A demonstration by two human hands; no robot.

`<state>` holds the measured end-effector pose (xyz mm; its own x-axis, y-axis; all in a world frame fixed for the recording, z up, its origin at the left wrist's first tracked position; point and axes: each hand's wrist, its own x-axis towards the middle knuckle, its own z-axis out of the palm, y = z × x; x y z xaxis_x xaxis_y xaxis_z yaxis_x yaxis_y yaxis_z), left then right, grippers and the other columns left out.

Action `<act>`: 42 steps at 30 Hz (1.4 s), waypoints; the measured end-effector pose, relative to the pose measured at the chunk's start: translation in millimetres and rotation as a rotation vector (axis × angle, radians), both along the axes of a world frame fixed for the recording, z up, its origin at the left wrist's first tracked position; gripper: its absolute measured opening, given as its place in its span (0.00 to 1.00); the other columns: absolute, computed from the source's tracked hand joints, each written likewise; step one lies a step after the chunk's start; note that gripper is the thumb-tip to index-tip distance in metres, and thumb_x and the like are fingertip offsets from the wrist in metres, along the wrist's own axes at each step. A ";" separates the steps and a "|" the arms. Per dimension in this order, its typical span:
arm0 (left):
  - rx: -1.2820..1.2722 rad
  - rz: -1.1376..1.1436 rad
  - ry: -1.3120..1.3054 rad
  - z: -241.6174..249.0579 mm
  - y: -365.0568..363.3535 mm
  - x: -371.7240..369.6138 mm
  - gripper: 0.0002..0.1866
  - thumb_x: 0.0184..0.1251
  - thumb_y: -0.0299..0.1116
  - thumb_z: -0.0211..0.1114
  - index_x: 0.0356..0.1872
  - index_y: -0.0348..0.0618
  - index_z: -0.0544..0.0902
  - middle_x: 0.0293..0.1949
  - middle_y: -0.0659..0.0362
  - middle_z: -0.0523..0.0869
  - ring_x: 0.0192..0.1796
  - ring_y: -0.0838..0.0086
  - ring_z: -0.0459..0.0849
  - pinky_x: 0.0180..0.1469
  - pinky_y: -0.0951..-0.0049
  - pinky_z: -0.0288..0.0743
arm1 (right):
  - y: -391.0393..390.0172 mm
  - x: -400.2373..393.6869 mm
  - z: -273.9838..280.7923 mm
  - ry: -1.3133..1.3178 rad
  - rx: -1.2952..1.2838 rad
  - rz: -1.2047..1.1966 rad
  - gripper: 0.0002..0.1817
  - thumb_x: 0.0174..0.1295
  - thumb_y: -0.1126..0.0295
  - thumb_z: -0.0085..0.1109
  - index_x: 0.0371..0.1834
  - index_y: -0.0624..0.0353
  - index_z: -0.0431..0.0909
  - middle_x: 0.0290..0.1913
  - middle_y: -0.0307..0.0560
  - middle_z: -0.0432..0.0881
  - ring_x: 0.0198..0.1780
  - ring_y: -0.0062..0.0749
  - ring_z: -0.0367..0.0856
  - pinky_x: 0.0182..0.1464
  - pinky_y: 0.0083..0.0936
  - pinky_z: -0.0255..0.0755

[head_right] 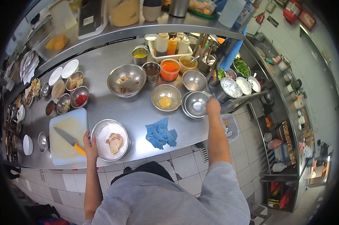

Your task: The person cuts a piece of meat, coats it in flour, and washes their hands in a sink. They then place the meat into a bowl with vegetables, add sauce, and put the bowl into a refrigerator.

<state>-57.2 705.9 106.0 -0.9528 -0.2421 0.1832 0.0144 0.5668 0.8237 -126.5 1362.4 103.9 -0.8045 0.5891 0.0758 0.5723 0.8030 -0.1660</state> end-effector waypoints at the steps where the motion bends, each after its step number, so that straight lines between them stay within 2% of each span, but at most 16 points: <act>1: -0.063 -0.017 0.023 1.5 -0.7 0.3 0.23 0.73 0.33 0.56 0.65 0.36 0.68 0.64 0.48 0.72 0.61 0.59 0.73 0.63 0.63 0.66 | -5.8 -1.6 12.1 -0.049 0.043 0.040 0.16 0.59 0.61 0.60 0.47 0.58 0.79 0.43 0.60 0.84 0.47 0.57 0.82 0.51 0.46 0.76; 3: -0.017 -0.011 -0.012 3.9 0.9 1.2 0.23 0.73 0.33 0.56 0.65 0.35 0.68 0.63 0.48 0.72 0.62 0.59 0.73 0.64 0.64 0.65 | -18.1 0.9 40.8 -0.044 0.041 0.063 0.16 0.61 0.60 0.56 0.44 0.59 0.80 0.42 0.63 0.83 0.47 0.56 0.83 0.50 0.46 0.76; 5: 0.027 -0.013 -0.038 3.4 -3.0 -1.7 0.22 0.73 0.33 0.55 0.64 0.34 0.68 0.63 0.48 0.72 0.62 0.59 0.73 0.64 0.64 0.65 | -36.9 3.8 67.5 0.326 0.029 0.099 0.09 0.57 0.65 0.58 0.34 0.60 0.78 0.41 0.60 0.81 0.44 0.56 0.81 0.45 0.46 0.74; 8: 0.159 -0.067 -0.076 -5.8 -6.9 -5.8 0.21 0.73 0.31 0.53 0.64 0.35 0.69 0.61 0.47 0.75 0.64 0.61 0.72 0.65 0.66 0.64 | -80.4 16.9 109.6 0.481 0.070 0.125 0.05 0.54 0.73 0.57 0.26 0.62 0.72 0.39 0.56 0.77 0.40 0.57 0.78 0.42 0.48 0.70; 12: 0.447 -0.105 -0.200 -19.2 -14.9 -6.2 0.18 0.73 0.27 0.49 0.62 0.36 0.70 0.59 0.48 0.76 0.63 0.63 0.73 0.65 0.69 0.65 | -100.9 27.0 71.1 0.545 0.225 0.256 0.07 0.43 0.81 0.54 0.27 0.60 0.70 0.41 0.52 0.75 0.42 0.55 0.74 0.46 0.41 0.69; 17: 0.302 -0.126 -0.086 -20.5 -19.5 -7.5 0.18 0.71 0.26 0.52 0.59 0.35 0.73 0.56 0.46 0.78 0.61 0.57 0.75 0.65 0.66 0.66 | -109.4 19.4 68.8 0.826 0.107 0.249 0.06 0.44 0.81 0.53 0.22 0.63 0.66 0.30 0.53 0.71 0.37 0.52 0.74 0.40 0.46 0.66; 20: 0.330 -0.118 -0.134 -20.2 -23.6 -6.0 0.18 0.70 0.27 0.52 0.60 0.34 0.73 0.55 0.45 0.78 0.60 0.56 0.76 0.64 0.67 0.66 | -164.8 12.6 91.9 0.535 -0.083 0.134 0.06 0.47 0.77 0.58 0.26 0.63 0.70 0.28 0.54 0.73 0.37 0.54 0.76 0.42 0.43 0.69; 22: 0.297 -0.150 -0.143 -14.0 -26.6 -7.0 0.19 0.69 0.28 0.53 0.60 0.34 0.73 0.54 0.45 0.78 0.59 0.55 0.76 0.63 0.67 0.67 | -212.3 2.4 67.3 0.499 -0.107 0.319 0.08 0.50 0.73 0.59 0.32 0.63 0.73 0.24 0.51 0.75 0.30 0.41 0.81 0.34 0.36 0.76; 24: 0.281 -0.168 -0.184 -0.9 -31.8 -4.9 0.19 0.69 0.28 0.53 0.60 0.34 0.73 0.54 0.44 0.78 0.59 0.54 0.76 0.62 0.66 0.68 | -283.3 2.9 69.5 0.213 -0.658 0.099 0.12 0.51 0.72 0.59 0.38 0.65 0.75 0.27 0.50 0.78 0.33 0.36 0.85 0.29 0.30 0.80; 26: 0.250 -0.179 -0.199 2.6 -38.4 -0.9 0.20 0.68 0.27 0.53 0.60 0.34 0.72 0.54 0.44 0.78 0.58 0.53 0.77 0.60 0.64 0.70 | -315.4 -2.8 17.8 0.107 -0.838 0.057 0.13 0.54 0.71 0.62 0.39 0.67 0.76 0.29 0.49 0.79 0.28 0.32 0.82 0.21 0.28 0.79; 29: 0.186 -0.184 -0.095 -6.8 -52.0 1.3 0.19 0.69 0.28 0.53 0.60 0.35 0.72 0.54 0.44 0.78 0.58 0.52 0.77 0.60 0.62 0.70 | -358.3 9.6 0.0 0.192 -0.996 0.043 0.15 0.57 0.68 0.64 0.41 0.69 0.77 0.33 0.50 0.80 0.30 0.31 0.81 0.29 0.29 0.80; 30: 0.193 -0.171 -0.092 -6.5 -55.0 2.1 0.19 0.69 0.28 0.53 0.60 0.35 0.72 0.54 0.44 0.78 0.58 0.52 0.77 0.60 0.62 0.70 | -367.8 11.9 4.6 0.186 -0.991 0.056 0.15 0.57 0.68 0.64 0.41 0.69 0.77 0.33 0.50 0.80 0.30 0.31 0.81 0.29 0.29 0.80; 32: 0.156 -0.196 -0.055 -3.2 -56.8 4.8 0.18 0.69 0.28 0.52 0.59 0.36 0.72 0.55 0.44 0.77 0.58 0.50 0.76 0.60 0.62 0.69 | -389.3 20.4 32.3 0.589 -0.358 0.466 0.14 0.58 0.68 0.65 0.41 0.67 0.77 0.37 0.53 0.81 0.35 0.35 0.83 0.40 0.30 0.79; 36: 0.108 -0.190 -0.025 1.3 -54.3 3.2 0.18 0.69 0.28 0.52 0.58 0.36 0.72 0.54 0.43 0.77 0.58 0.49 0.76 0.60 0.60 0.70 | -477.0 29.1 57.4 0.044 -0.728 0.927 0.15 0.60 0.65 0.65 0.47 0.60 0.81 0.46 0.53 0.83 0.42 0.39 0.84 0.48 0.30 0.77; 38: 0.110 -0.211 -0.024 0.9 -56.7 2.2 0.18 0.69 0.28 0.52 0.58 0.37 0.72 0.54 0.43 0.78 0.57 0.49 0.76 0.60 0.60 0.70 | -516.9 23.4 25.7 -0.057 -0.347 1.038 0.24 0.58 0.55 0.64 0.53 0.57 0.81 0.53 0.58 0.80 0.53 0.49 0.79 0.57 0.37 0.72; 42: 0.135 -0.221 -0.023 -1.0 -57.9 0.2 0.18 0.69 0.29 0.52 0.58 0.37 0.73 0.54 0.44 0.78 0.57 0.49 0.76 0.59 0.59 0.70 | -573.7 27.3 29.1 -0.305 -0.250 1.072 0.22 0.54 0.55 0.64 0.48 0.56 0.83 0.51 0.56 0.78 0.55 0.53 0.76 0.58 0.40 0.71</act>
<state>-57.0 648.0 104.9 -0.9888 -0.0484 0.1415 0.1065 0.4368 0.8932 -99.2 788.7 133.0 -0.8671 -0.4408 -0.2321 -0.3437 0.8666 -0.3617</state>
